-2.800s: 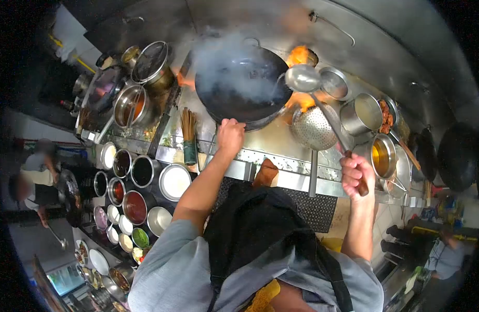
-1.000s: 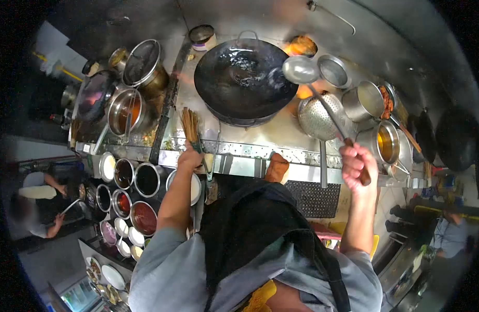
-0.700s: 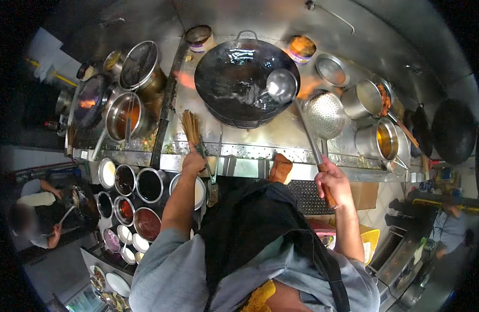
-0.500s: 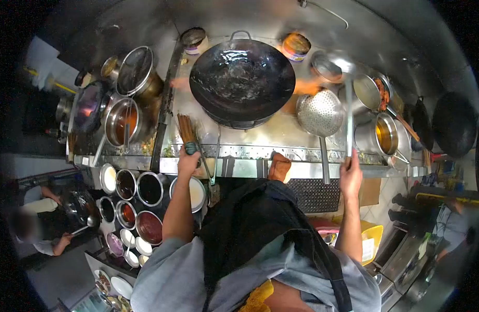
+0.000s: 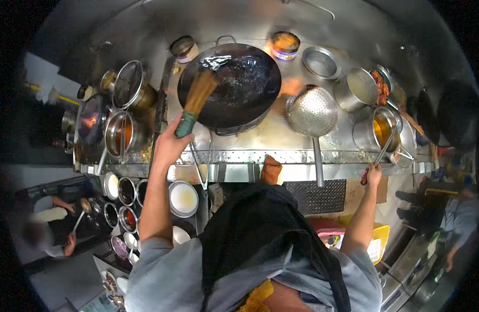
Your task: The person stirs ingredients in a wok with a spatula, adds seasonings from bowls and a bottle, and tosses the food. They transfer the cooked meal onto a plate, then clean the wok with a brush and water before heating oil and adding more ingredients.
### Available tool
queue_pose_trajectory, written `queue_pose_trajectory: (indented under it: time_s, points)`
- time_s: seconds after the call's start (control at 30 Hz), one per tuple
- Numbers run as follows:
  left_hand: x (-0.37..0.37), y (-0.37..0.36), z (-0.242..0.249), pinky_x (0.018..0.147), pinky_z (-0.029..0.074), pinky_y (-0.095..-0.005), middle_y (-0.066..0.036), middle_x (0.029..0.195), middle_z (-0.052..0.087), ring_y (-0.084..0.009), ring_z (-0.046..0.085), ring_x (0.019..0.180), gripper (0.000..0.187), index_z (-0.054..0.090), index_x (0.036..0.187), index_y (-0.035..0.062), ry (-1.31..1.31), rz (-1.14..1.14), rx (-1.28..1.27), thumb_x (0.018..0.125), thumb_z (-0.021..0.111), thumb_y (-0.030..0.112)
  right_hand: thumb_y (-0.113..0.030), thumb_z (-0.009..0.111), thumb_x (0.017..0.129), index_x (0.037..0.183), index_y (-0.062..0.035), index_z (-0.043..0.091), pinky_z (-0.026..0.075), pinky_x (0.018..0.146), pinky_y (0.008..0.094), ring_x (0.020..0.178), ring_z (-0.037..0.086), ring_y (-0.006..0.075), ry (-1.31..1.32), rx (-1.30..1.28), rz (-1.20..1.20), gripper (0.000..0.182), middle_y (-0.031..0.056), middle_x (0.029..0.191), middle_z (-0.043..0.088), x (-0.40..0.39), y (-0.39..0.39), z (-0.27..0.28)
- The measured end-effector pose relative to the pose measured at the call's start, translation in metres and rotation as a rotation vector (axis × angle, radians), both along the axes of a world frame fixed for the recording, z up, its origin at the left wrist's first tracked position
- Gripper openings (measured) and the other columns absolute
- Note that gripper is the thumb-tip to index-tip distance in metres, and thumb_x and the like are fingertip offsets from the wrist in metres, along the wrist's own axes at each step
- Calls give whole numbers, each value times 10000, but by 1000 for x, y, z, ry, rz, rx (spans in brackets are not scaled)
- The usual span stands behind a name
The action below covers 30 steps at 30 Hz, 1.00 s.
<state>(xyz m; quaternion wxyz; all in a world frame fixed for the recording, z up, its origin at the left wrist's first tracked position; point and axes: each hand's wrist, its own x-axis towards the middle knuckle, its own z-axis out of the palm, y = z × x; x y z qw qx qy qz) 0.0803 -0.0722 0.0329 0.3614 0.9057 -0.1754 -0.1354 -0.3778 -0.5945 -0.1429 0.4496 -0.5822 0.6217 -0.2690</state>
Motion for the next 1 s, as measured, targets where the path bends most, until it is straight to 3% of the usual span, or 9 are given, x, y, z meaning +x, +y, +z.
queue_pose_trajectory:
  time_s: [0.07, 0.13, 0.2, 0.27, 0.4, 0.53, 0.6, 0.77, 1.0]
  points:
    - [13, -41, 0, 880, 521, -367, -197, 1147, 683, -335, 675, 1025, 699, 511, 1421, 182, -93, -160, 199, 772, 755, 270, -166, 617, 895, 1069, -5, 535, 529, 556, 386, 639, 629, 246, 65, 5, 79, 251, 121, 809, 605, -14, -27, -18]
    - [34, -86, -24, 901, 519, -406, -239, 1117, 663, -375, 649, 1055, 630, 568, 1366, 232, -66, -496, 403, 766, 719, 351, -120, 683, 833, 1299, 34, 497, 507, 893, 446, 1025, 625, 348, 846, -996, -45, 525, 230, 1116, 621, 39, 31, 49]
    - [56, -140, -73, 904, 522, -441, -218, 1124, 673, -367, 666, 1021, 600, 575, 1350, 215, -185, -584, 626, 778, 681, 361, -118, 690, 815, 1397, 24, 432, 368, 1078, 466, 1228, 506, 348, 484, -1083, 161, 651, 241, 1334, 519, 86, 70, 94]
    - [113, -188, -111, 902, 532, -446, -213, 1103, 684, -368, 671, 1011, 619, 557, 1365, 219, -155, -389, 616, 770, 667, 347, 39, 707, 703, 1362, 31, 454, 367, 1078, 445, 1209, 518, 378, 133, -860, 362, 706, 200, 1289, 557, 148, 139, 100]
    - [89, -212, -100, 899, 536, -462, -214, 1094, 689, -369, 677, 1001, 619, 546, 1372, 217, 125, -236, 525, 772, 656, 329, -41, 676, 747, 1355, -29, 490, 417, 1012, 464, 1138, 545, 393, -233, -688, 870, 636, 221, 1245, 583, 260, 266, 97]
    - [45, -159, -72, 890, 547, -454, -211, 1075, 692, -376, 680, 993, 663, 491, 1422, 229, -196, -658, 829, 783, 652, 301, -126, 680, 779, 1291, 49, 510, 428, 1001, 453, 1110, 547, 399, -167, -476, 1295, 567, 219, 1163, 586, 327, 334, 65]
    - [100, -168, -98, 930, 524, -461, -203, 1091, 693, -368, 668, 1039, 524, 591, 1305, 199, -272, -565, 810, 789, 638, 274, -122, 663, 767, 1204, 36, 564, 441, 972, 448, 1081, 555, 386, -107, -709, 1317, 475, 222, 1136, 585, 345, 351, 41]
    - [110, -223, -105, 928, 520, -457, -206, 1094, 691, -357, 659, 1062, 529, 588, 1297, 170, 83, -200, 450, 793, 650, 320, -109, 548, 805, 1028, 16, 617, 450, 930, 451, 1067, 563, 336, 38, -590, 1293, 265, 188, 1045, 611, 378, 366, 41]
    - [84, -153, -91, 891, 537, -457, -196, 1083, 696, -347, 681, 1005, 650, 532, 1397, 207, -219, -703, 759, 785, 668, 379, -205, 518, 858, 849, -100, 721, 483, 824, 408, 772, 697, 308, 374, -686, 1320, 229, 115, 824, 726, 394, 355, 33]
